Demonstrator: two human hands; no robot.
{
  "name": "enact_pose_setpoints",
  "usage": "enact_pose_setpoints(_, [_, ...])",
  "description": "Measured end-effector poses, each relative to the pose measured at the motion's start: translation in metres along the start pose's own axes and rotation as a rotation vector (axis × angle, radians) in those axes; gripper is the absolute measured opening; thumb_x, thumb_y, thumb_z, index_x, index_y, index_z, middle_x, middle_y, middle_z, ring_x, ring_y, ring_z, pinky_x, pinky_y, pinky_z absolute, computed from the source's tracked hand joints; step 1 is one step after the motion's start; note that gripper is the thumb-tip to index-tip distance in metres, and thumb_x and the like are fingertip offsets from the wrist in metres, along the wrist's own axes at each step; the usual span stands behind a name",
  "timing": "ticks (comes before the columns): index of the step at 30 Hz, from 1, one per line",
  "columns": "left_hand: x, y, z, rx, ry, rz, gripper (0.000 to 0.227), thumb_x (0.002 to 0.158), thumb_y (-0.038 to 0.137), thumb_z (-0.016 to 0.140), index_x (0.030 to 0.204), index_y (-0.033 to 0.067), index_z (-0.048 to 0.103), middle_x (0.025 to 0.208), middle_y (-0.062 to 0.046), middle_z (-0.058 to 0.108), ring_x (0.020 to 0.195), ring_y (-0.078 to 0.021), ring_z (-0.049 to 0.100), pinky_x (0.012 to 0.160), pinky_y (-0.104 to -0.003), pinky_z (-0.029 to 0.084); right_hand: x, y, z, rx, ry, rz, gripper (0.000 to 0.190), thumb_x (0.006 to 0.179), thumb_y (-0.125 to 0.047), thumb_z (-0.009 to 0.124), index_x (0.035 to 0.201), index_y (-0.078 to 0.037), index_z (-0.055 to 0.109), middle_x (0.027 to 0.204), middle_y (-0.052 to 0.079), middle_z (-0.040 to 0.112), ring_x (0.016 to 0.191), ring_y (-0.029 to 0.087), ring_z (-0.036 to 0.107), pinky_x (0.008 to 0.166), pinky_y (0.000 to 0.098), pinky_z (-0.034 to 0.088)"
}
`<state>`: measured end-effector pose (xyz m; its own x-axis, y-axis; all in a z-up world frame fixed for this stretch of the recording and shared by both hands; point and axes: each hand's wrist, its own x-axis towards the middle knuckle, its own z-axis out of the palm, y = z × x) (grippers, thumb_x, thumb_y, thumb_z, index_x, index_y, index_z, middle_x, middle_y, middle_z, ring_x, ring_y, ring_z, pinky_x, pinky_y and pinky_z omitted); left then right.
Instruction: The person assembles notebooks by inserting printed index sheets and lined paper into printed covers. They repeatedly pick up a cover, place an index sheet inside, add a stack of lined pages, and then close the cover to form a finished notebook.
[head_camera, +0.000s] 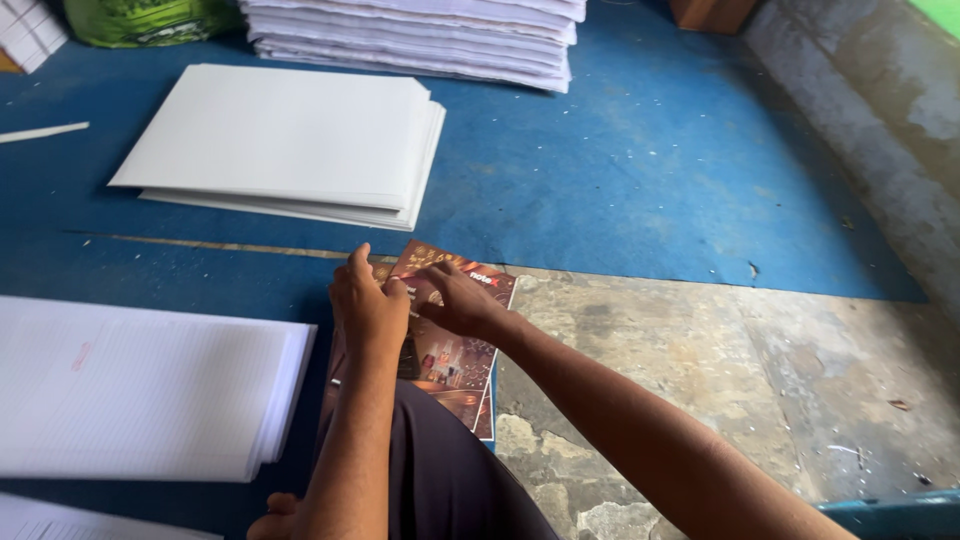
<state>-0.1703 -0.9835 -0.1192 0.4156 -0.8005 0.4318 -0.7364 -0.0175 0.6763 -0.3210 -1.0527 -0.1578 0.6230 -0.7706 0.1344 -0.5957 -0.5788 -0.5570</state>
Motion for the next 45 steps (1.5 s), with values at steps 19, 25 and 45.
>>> enact_pose_setpoints(19, [-0.031, -0.058, -0.127, -0.287, 0.163, -0.324, 0.045, 0.095, 0.009, 0.059, 0.139, 0.0027, 0.055, 0.120, -0.015, 0.067, 0.116, -0.0259, 0.063, 0.099, -0.042, 0.050, 0.063, -0.104, 0.019, 0.160, -0.056, -0.090, 0.068, 0.094, -0.035, 0.067, 0.150, -0.006, 0.041, 0.146, 0.023, 0.045, 0.129, 0.039, 0.054, 0.106, 0.0504, 0.049])
enact_pose_setpoints(25, [-0.062, -0.070, -0.198, -0.207, 0.162, -0.471, 0.047, 0.093, 0.009, 0.055, 0.140, 0.0046, 0.053, 0.126, -0.013, 0.063, 0.121, -0.0215, 0.059, 0.096, -0.041, 0.052, 0.073, -0.156, 0.044, 0.226, -0.136, -0.150, 0.077, 0.093, -0.035, 0.067, 0.154, -0.006, 0.031, 0.155, 0.023, 0.035, 0.133, 0.039, 0.051, 0.108, 0.0496, 0.048])
enact_pose_setpoints(45, [-0.238, -0.179, -0.346, 0.028, 0.327, -0.746, 0.045, 0.091, 0.015, 0.067, 0.135, 0.0092, 0.061, 0.126, -0.011, 0.065, 0.117, -0.0226, 0.062, 0.095, -0.039, 0.051, 0.067, -0.267, 0.111, 0.227, -0.324, -0.389, 0.070, 0.092, -0.031, 0.072, 0.148, -0.002, 0.041, 0.145, 0.023, 0.048, 0.125, 0.035, 0.059, 0.103, 0.0435, 0.051])
